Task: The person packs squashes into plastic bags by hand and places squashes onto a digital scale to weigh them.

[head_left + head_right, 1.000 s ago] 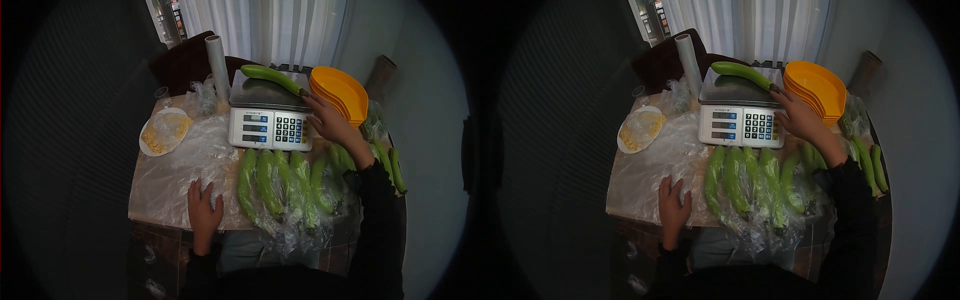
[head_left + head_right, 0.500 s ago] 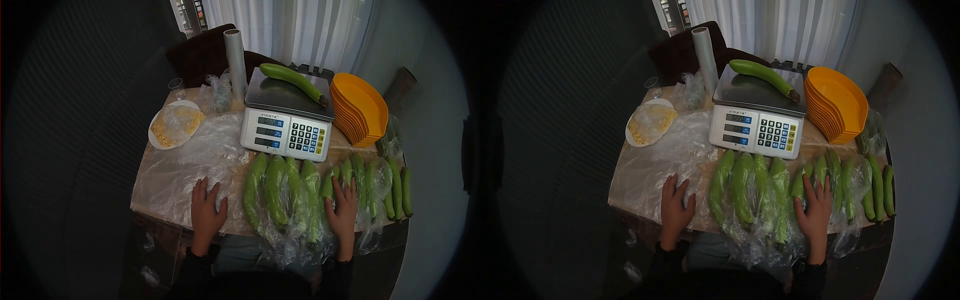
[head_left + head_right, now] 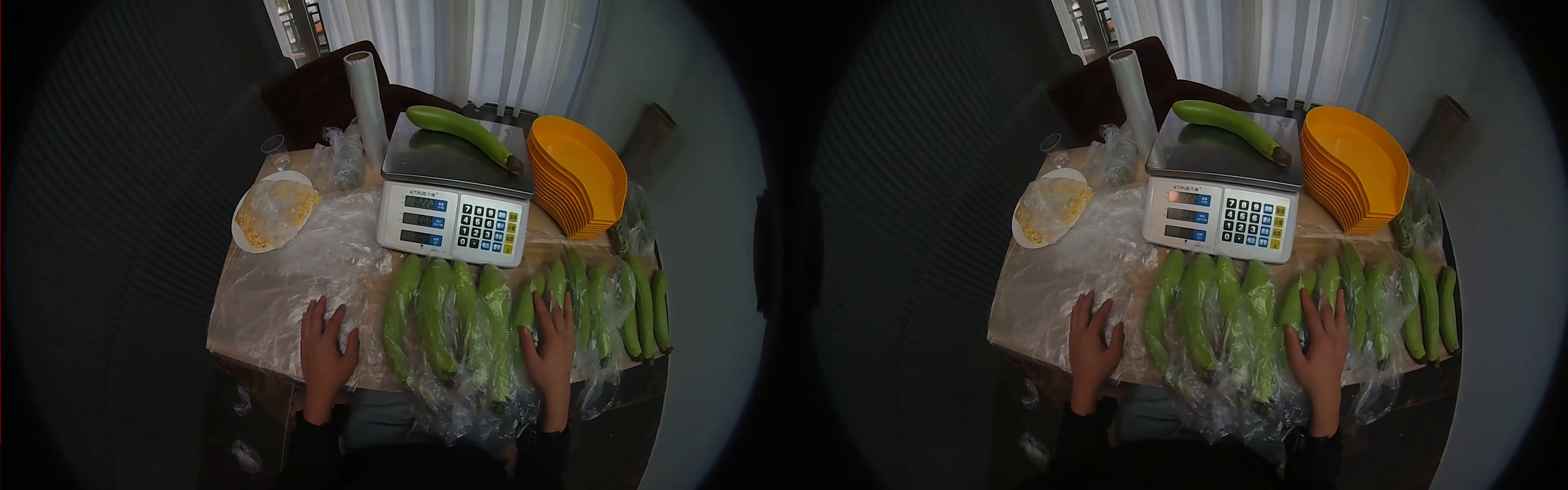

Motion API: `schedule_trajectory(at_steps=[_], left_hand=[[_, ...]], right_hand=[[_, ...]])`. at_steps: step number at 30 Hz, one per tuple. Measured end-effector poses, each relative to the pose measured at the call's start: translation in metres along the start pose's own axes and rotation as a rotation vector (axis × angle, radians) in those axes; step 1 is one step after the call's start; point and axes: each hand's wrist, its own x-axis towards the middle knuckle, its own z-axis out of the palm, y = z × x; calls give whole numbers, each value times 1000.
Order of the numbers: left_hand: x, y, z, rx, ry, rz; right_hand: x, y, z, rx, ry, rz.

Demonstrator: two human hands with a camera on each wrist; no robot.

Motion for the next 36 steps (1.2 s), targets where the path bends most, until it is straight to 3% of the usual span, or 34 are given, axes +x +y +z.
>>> schedule_trajectory(at_steps=[16,18,22,24,25,27,28,30,33,36], left_hand=[[-3,1,-3,-17,25,33],[-7,5,-5,-279,196,-34],[-21,-17,-16,-271,379,77],[-27,-12,-32,-327,204,18],[-27,-7,-39,-320,201,13],[-22,8,-50,-307,-77,-22],[-22,15,-53,-305,-74,-21],[-25,27,-55,-30,-87,115],[-38,9,-34,5,-161,123],[-39,8,-29,-119,-124,69]], right_hand=[[-2,-7,-1,-81,-70,-37],[-2,-9,-2,-83,-69,-36],[-3,-5,3,-92,-39,-49],[-3,-7,2,-88,-48,-49],[-2,-8,1,-80,-56,-38],[-3,-7,1,-70,-63,-31],[-3,-7,1,-76,-55,-37],[-4,-7,1,-83,-49,-39],[-6,-7,0,-77,-62,-37],[-4,-4,2,-67,-52,-51]])
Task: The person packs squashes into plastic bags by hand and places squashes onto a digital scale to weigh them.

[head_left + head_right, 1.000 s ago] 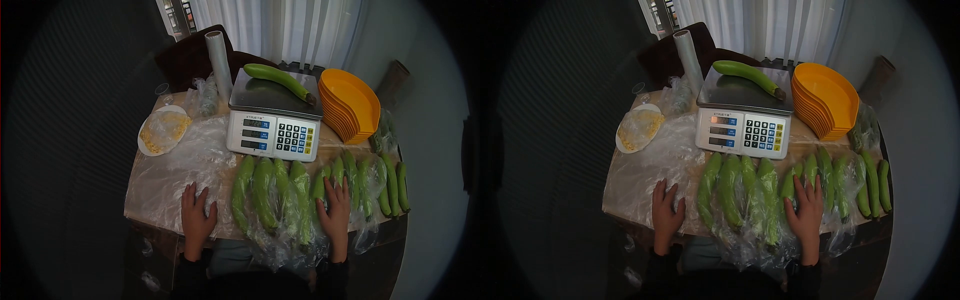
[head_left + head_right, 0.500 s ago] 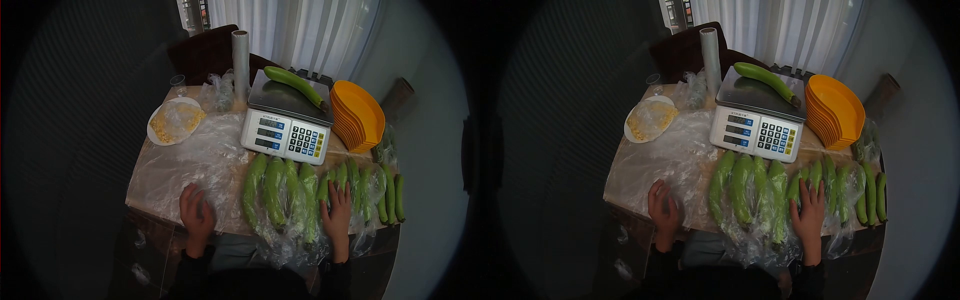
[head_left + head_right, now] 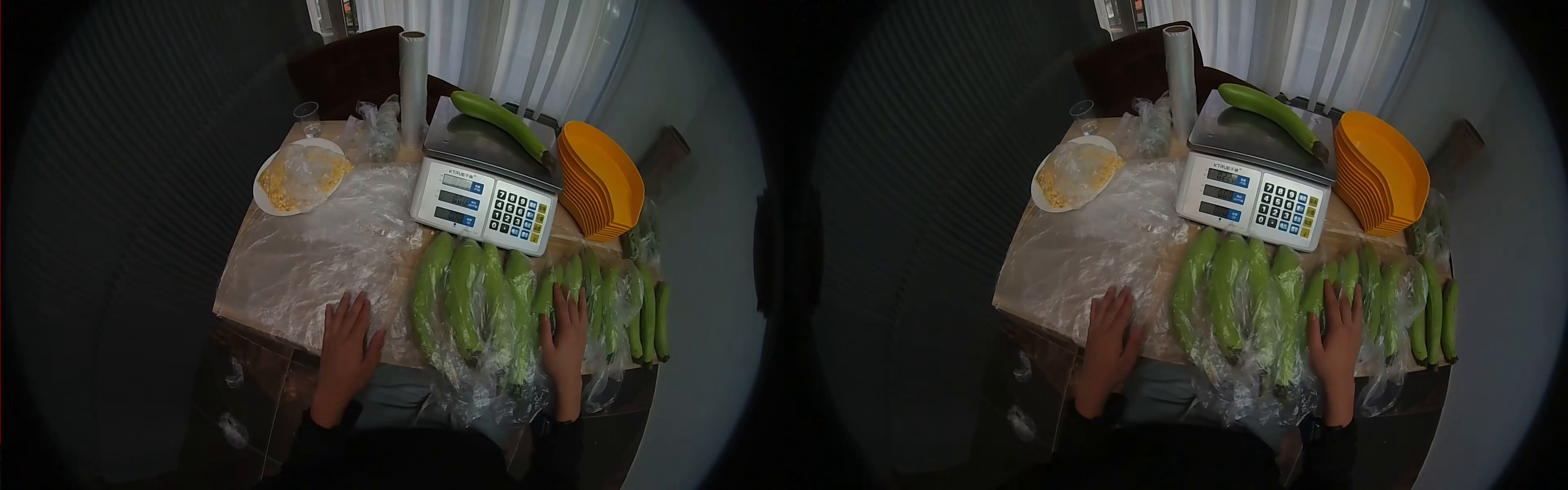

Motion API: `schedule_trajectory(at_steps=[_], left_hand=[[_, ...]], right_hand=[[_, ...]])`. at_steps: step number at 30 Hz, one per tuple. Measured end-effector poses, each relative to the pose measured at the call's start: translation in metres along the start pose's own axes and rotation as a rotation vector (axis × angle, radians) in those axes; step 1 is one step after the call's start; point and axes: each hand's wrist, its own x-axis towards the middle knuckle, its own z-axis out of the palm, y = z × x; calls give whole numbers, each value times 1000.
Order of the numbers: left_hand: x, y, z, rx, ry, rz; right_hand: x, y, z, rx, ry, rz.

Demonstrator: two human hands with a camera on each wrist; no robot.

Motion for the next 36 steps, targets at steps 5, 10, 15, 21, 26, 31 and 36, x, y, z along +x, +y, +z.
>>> schedule_trajectory(at_steps=[5,10,15,21,26,31,36], left_hand=[[1,11,-23,-76,42,-3],[-11,21,-10,147,-186,25],[-10,23,-7,-13,-95,-6],[-1,30,-32,-102,57,-1],[-4,13,-25,-278,163,-145],[-1,17,-23,-284,141,-248],[-5,24,-2,253,-102,-20]], right_hand=[[-1,1,2,-11,5,9],[-1,1,2,5,4,19],[-1,-2,0,14,-3,35],[0,-2,-1,0,-9,42],[-1,-1,-1,7,-5,42],[0,-2,0,37,7,31],[0,0,0,19,-6,34]])
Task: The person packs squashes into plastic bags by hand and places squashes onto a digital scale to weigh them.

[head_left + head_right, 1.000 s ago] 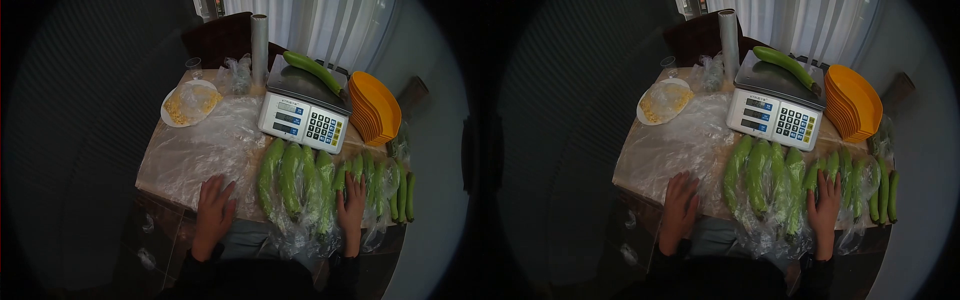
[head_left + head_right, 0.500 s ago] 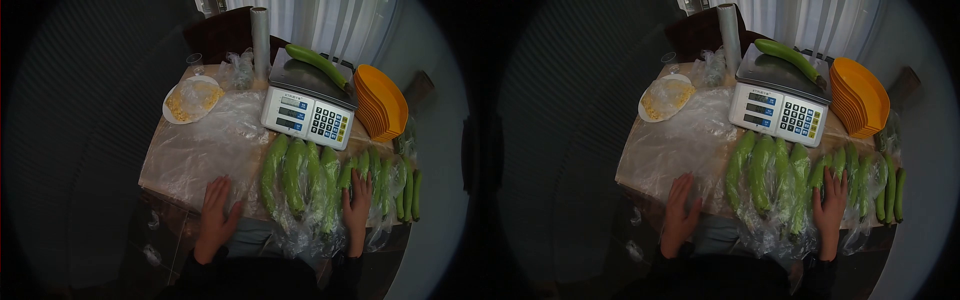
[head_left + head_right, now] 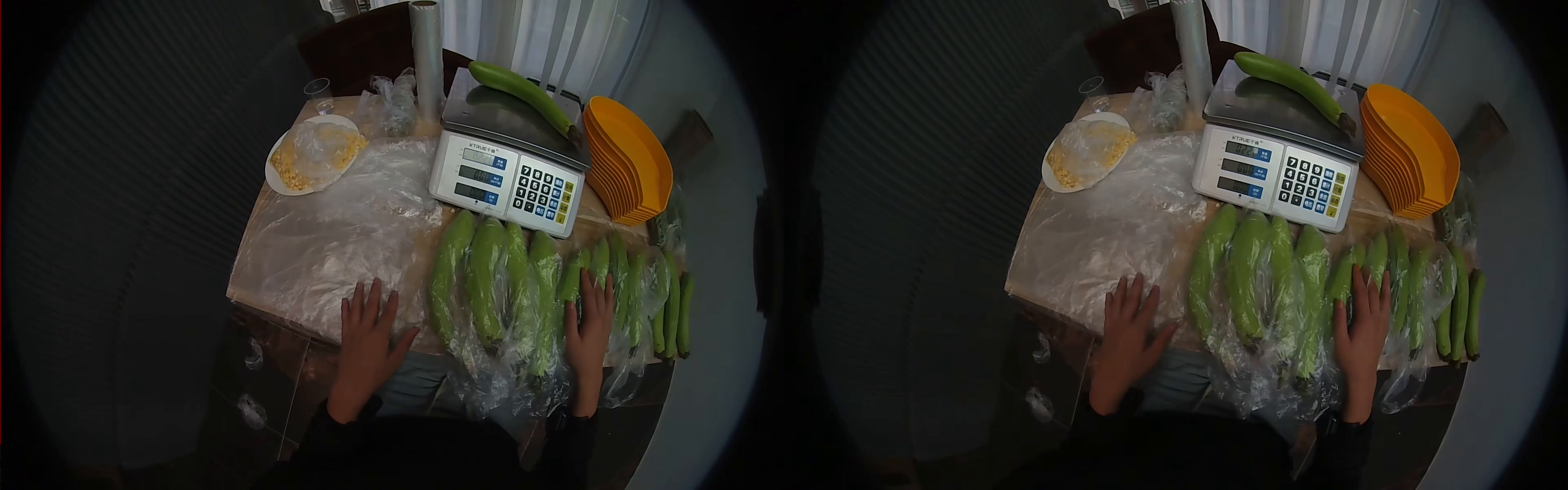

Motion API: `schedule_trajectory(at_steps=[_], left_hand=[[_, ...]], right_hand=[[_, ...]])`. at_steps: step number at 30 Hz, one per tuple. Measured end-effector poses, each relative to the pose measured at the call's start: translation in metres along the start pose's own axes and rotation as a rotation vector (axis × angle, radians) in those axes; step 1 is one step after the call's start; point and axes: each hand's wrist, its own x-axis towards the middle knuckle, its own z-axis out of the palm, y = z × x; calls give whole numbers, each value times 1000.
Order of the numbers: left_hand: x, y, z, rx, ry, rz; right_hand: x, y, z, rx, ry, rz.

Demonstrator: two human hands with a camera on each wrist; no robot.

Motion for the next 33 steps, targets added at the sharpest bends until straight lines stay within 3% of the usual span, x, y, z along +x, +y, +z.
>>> schedule_trajectory(at_steps=[9,10,12,15,19,21,28,30,33], left_hand=[[2,-9,-25,-449,187,-116],[2,-8,-29,-447,187,-117],[3,-5,-36,-221,63,37],[-6,3,-31,-20,-42,80],[-6,-2,-23,-58,-41,40],[-4,-8,-28,-318,84,-55],[6,-26,-42,-368,355,-111],[8,-37,-34,-446,490,-271],[15,-36,-36,-598,531,-384]], right_hand=[[-1,0,2,42,17,9],[-1,0,1,44,15,12],[0,-1,1,46,13,12],[0,0,1,40,9,12],[1,0,1,40,13,14],[-1,1,2,40,8,17],[0,1,3,40,39,3],[-1,1,3,41,42,2],[-1,2,3,24,41,-4]])
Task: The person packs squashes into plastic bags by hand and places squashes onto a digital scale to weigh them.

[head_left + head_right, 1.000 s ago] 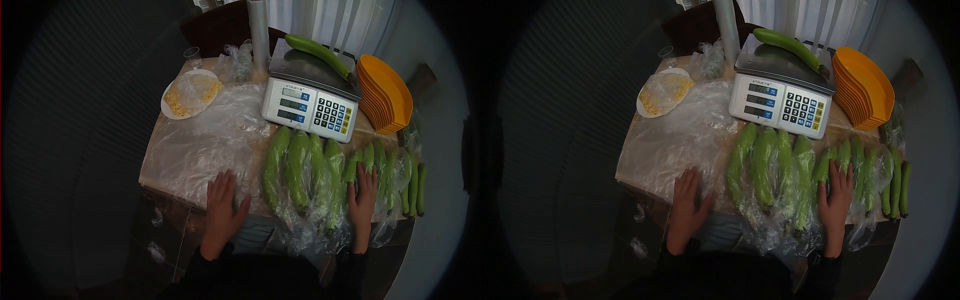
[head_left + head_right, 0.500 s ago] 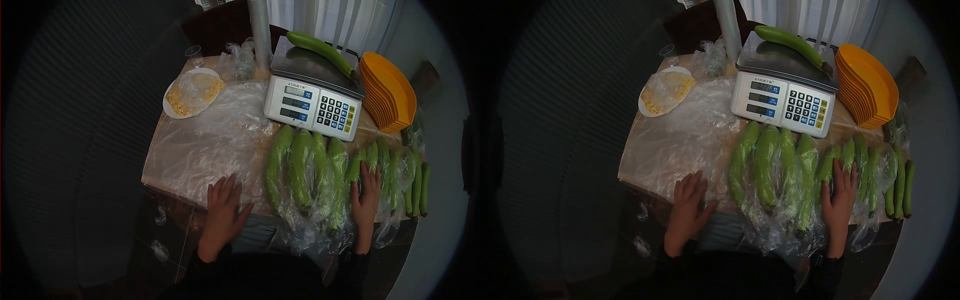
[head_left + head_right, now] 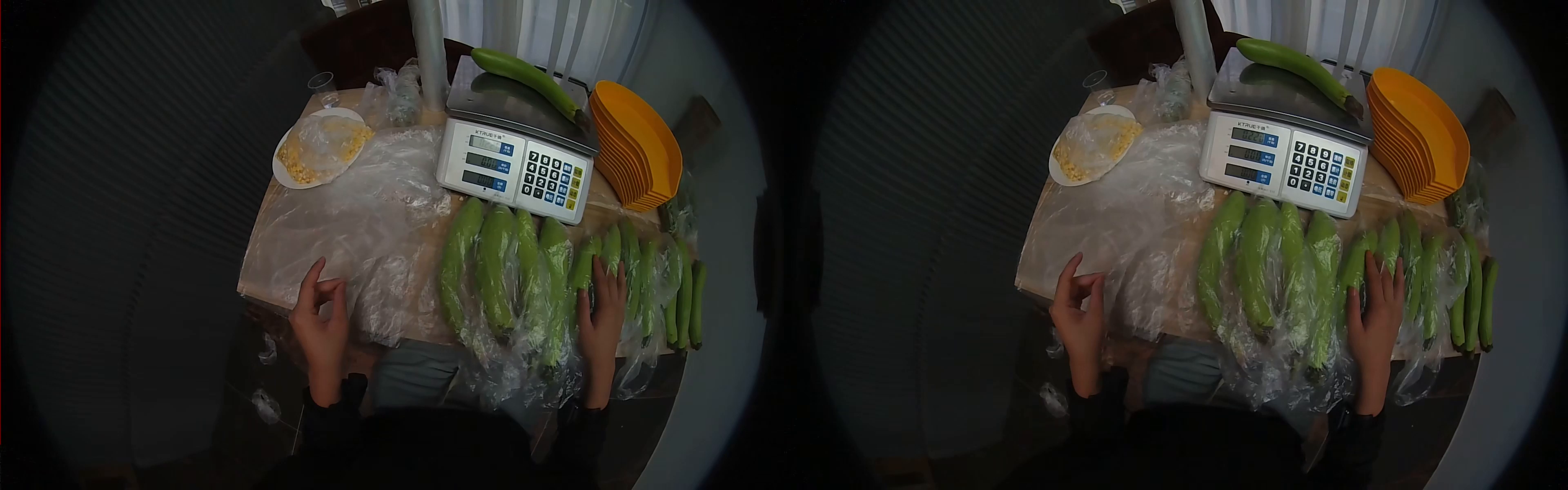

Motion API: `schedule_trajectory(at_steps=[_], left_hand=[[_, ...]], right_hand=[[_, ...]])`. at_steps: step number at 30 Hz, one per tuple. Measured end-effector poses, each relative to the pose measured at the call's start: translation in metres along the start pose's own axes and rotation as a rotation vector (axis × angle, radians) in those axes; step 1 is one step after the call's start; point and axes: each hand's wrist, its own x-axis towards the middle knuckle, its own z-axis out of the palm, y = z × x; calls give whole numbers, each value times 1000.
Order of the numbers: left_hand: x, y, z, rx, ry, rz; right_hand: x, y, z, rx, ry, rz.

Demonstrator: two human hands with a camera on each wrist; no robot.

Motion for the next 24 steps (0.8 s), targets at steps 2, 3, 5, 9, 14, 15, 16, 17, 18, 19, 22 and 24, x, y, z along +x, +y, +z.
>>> schedule_trajectory(at_steps=[2,3,5,9,14,15,16,17,18,19,22,24], left_hand=[[2,-6,-1,5,-5,3],[2,-10,-2,12,-12,7],[2,-17,-2,47,-37,-6],[4,-17,-7,187,-138,-41],[3,-20,-4,-16,-109,-92],[3,-22,-3,-142,-78,-84],[4,-23,-1,-149,-80,-85],[3,-25,0,-202,-29,-95],[3,-26,1,-256,20,-105],[3,-28,2,-271,19,-107],[5,-36,4,-298,44,-40],[2,-39,9,-230,52,-29]], right_hand=[[0,-2,-1,6,-1,6],[0,-1,-1,6,-1,4],[0,0,0,8,1,3],[0,1,1,3,0,5],[-1,2,1,26,-2,8],[-1,2,1,21,-1,9],[-1,2,2,10,-5,-3],[-1,3,1,-3,-9,-19],[0,2,-2,-15,-5,-22],[0,-1,-6,-41,-39,-31],[18,-13,-32,-164,-19,-137],[49,-27,-57,-265,34,-227]])
